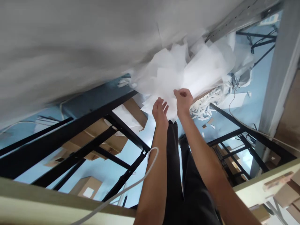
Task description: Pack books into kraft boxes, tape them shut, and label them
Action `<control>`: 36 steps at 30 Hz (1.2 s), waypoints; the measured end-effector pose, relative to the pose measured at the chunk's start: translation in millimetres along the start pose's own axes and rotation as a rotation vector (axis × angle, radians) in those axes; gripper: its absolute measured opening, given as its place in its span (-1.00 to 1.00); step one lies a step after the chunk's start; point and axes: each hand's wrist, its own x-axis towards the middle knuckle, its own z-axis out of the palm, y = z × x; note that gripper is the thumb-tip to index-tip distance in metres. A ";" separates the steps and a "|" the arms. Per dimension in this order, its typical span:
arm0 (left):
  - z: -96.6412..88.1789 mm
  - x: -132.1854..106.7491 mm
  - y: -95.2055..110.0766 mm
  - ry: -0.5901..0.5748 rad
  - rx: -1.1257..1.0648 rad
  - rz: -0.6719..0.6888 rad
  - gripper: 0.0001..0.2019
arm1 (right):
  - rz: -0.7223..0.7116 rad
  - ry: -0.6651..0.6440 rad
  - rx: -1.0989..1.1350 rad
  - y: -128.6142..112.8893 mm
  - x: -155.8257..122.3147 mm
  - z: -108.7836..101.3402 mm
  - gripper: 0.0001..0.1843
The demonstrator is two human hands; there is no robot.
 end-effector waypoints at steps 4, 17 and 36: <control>21.5 -23.4 8.9 -0.155 -0.077 -0.108 -0.65 | 0.085 0.108 0.102 -9.4 -64.7 -50.9 -0.67; 2.6 -186.9 -25.3 -0.432 0.165 0.019 -0.60 | 0.201 0.149 0.483 -44.7 -160.9 -212.7 -0.41; -49.2 -223.1 -63.6 -0.582 0.352 0.103 -0.59 | -0.195 0.169 -0.274 -17.7 -178.9 -335.0 0.05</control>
